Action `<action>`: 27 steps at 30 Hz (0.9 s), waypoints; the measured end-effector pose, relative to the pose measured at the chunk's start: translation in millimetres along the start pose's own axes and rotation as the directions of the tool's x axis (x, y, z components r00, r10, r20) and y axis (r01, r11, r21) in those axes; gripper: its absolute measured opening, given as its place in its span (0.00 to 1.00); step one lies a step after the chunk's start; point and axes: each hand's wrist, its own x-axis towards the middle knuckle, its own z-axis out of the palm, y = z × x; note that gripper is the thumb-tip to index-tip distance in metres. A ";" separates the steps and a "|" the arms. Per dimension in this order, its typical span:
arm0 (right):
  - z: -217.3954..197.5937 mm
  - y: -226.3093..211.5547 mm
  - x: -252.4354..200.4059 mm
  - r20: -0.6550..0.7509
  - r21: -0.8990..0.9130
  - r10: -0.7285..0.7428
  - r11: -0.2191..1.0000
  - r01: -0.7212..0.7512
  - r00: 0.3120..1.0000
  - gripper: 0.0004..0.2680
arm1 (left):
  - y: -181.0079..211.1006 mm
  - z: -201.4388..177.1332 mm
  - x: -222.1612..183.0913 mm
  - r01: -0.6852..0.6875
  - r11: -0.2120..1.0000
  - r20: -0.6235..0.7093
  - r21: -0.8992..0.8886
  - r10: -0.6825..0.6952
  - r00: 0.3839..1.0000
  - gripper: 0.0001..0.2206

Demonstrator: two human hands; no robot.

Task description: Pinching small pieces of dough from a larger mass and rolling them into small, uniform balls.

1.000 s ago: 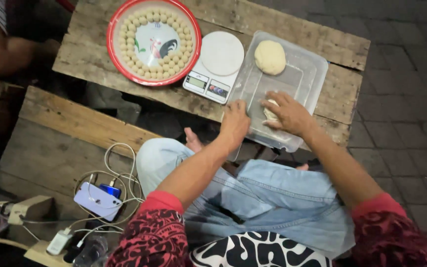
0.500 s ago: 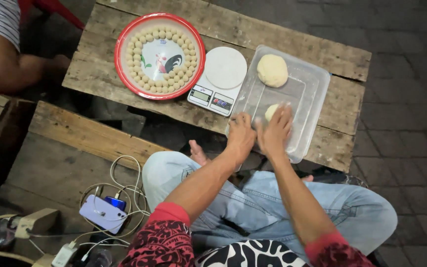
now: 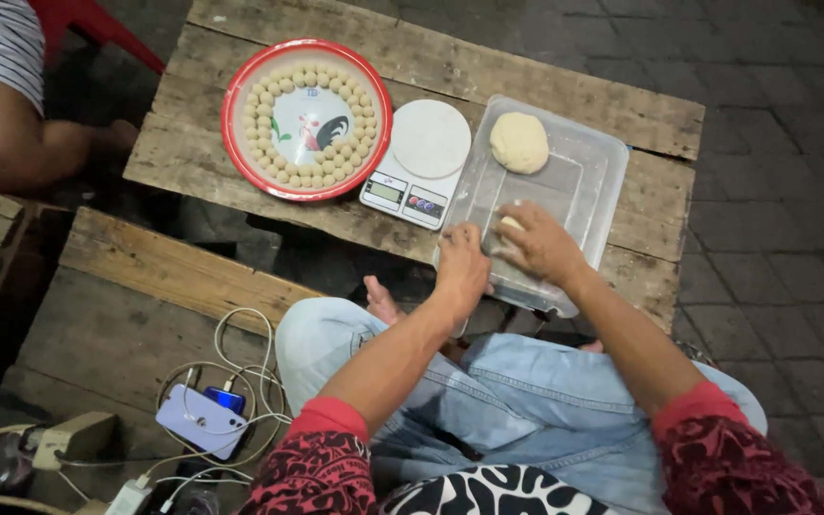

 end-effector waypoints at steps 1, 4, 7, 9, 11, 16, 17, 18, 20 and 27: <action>2.9 0.9 5.4 -0.003 0.004 -0.003 1.000 0.003 1.000 0.19 | 0.1 0.2 0.9 0.003 1.000 0.002 0.004 -0.003 1.000 0.35; 12.0 -8.8 19.7 -0.190 -0.017 0.231 0.971 -0.238 0.954 0.10 | 3.1 12.2 4.4 0.012 0.999 0.043 0.031 -0.014 0.999 0.35; 19.5 -38.3 28.4 -0.486 -0.049 0.457 0.837 -0.546 0.745 0.06 | 8.9 31.9 9.3 0.011 0.996 -0.083 0.088 -0.003 0.997 0.29; 30.5 -53.5 31.5 -0.568 -0.030 0.575 0.701 -0.712 0.589 0.10 | 10.1 33.6 8.2 0.034 0.997 -0.123 0.063 -0.026 0.992 0.24; 34.9 -64.0 24.7 -0.535 -0.089 0.552 0.717 -0.692 0.640 0.17 | 11.8 39.2 7.6 0.040 0.998 -0.135 0.048 -0.033 0.990 0.22; 7.3 -91.5 -10.4 -0.222 -0.225 0.586 0.747 -0.626 0.779 0.29 | 10.1 34.5 4.0 0.034 0.999 -0.141 -0.002 -0.034 0.989 0.17; 3.6 -92.8 -17.2 -0.189 -0.245 0.577 0.756 -0.607 0.795 0.28 | 10.4 31.1 3.7 0.041 0.999 -0.113 -0.004 -0.041 0.993 0.17; 0.0 -93.6 -24.2 -0.155 -0.265 0.567 0.765 -0.587 0.809 0.28 | 11.1 27.7 3.8 0.048 0.999 -0.085 -0.005 -0.049 0.995 0.18; -21.0 -101.9 -10.8 -0.192 -0.316 0.484 0.793 -0.520 0.854 0.23 | 12.2 18.5 0.3 0.051 0.999 -0.060 -0.017 -0.052 0.997 0.19; -6.3 -32.5 8.5 -0.060 -0.275 0.007 0.961 -0.023 0.998 0.15 | 7.4 4.1 -4.3 0.024 1.000 0.146 -0.017 -0.021 0.989 0.33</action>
